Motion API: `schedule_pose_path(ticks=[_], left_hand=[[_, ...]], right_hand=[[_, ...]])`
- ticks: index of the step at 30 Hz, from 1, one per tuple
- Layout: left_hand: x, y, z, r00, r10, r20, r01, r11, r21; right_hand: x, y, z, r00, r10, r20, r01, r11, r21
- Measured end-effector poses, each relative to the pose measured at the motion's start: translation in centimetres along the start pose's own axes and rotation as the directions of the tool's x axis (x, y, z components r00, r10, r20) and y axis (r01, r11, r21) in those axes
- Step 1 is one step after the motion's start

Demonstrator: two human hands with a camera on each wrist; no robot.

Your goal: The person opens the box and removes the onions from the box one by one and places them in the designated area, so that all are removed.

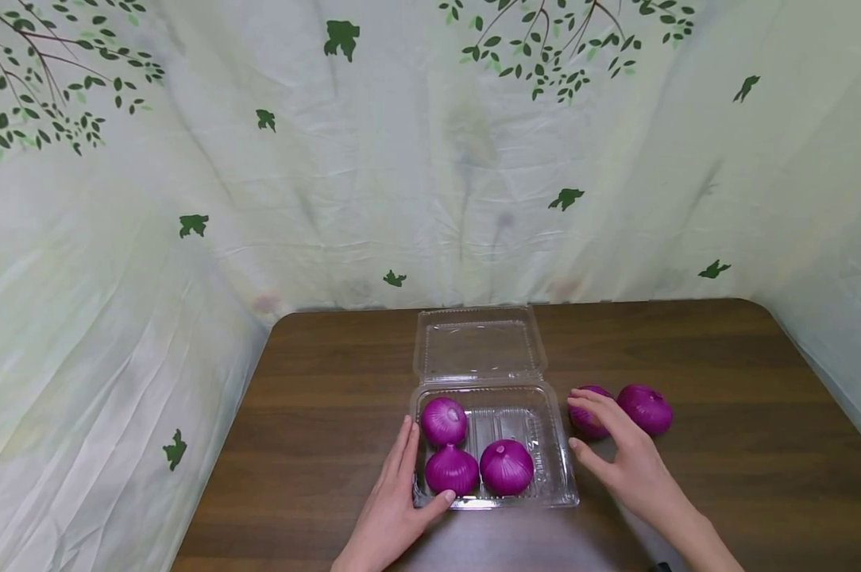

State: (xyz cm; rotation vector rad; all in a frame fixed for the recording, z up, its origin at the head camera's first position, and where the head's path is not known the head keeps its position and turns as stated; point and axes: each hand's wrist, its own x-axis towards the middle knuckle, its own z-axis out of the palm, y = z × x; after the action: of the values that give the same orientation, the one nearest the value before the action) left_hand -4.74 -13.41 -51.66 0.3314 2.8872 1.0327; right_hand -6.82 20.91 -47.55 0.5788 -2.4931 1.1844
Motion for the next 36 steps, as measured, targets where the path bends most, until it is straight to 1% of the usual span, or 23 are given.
schedule_pose_path(ticks=[5,9,11,15,20,22,24,27,29,31,35,36], left_hand=[[0.1,0.1,0.0,1.000,-0.010,0.009,0.010,1.000,0.005],[0.1,0.1,-0.1,1.000,-0.021,0.020,0.021,1.000,0.004],[0.1,0.2,-0.1,0.999,-0.025,0.023,0.025,1.000,0.002],[0.1,0.2,-0.1,0.999,-0.027,0.024,0.027,1.000,0.000],[0.1,0.2,0.0,0.999,-0.028,0.025,0.028,1.000,-0.004],[0.1,0.2,0.0,0.999,-0.030,0.027,0.031,1.000,-0.007],[0.2,0.2,0.0,0.999,-0.032,0.029,0.032,0.999,-0.008],[0.2,0.2,0.0,0.999,-0.028,0.026,0.028,1.000,-0.007],[0.2,0.2,0.0,0.999,-0.026,0.022,0.026,1.000,-0.004],[0.1,0.1,0.0,0.999,-0.027,0.020,0.027,1.000,-0.004],[0.1,0.1,0.0,0.999,-0.032,0.022,0.032,0.999,-0.009],[0.1,0.1,0.0,0.999,-0.034,0.022,0.034,0.999,-0.011]], right_hand=[[0.0,-0.7,1.2,0.999,-0.035,0.007,0.035,0.995,0.096],[-0.1,-1.3,2.0,0.999,-0.033,0.025,0.030,0.993,0.115],[-0.1,-1.7,2.3,0.998,-0.014,0.059,0.006,0.991,0.137],[-0.1,-2.2,3.0,0.988,0.053,0.142,-0.081,0.977,0.199],[0.1,-2.7,3.8,0.973,0.118,0.200,-0.161,0.964,0.213],[0.2,-2.9,4.1,0.966,0.135,0.219,-0.178,0.965,0.192],[0.4,-3.2,4.3,0.959,0.156,0.237,-0.195,0.969,0.150],[0.7,-3.6,4.5,0.942,0.207,0.264,-0.226,0.973,0.044],[1.0,-3.9,4.7,0.929,0.241,0.281,-0.244,0.969,-0.027],[1.3,-4.1,4.9,0.914,0.269,0.303,-0.259,0.963,-0.073],[1.7,-4.4,5.5,0.891,0.292,0.348,-0.279,0.956,-0.088],[1.7,-4.4,5.6,0.889,0.291,0.354,-0.280,0.956,-0.084]])
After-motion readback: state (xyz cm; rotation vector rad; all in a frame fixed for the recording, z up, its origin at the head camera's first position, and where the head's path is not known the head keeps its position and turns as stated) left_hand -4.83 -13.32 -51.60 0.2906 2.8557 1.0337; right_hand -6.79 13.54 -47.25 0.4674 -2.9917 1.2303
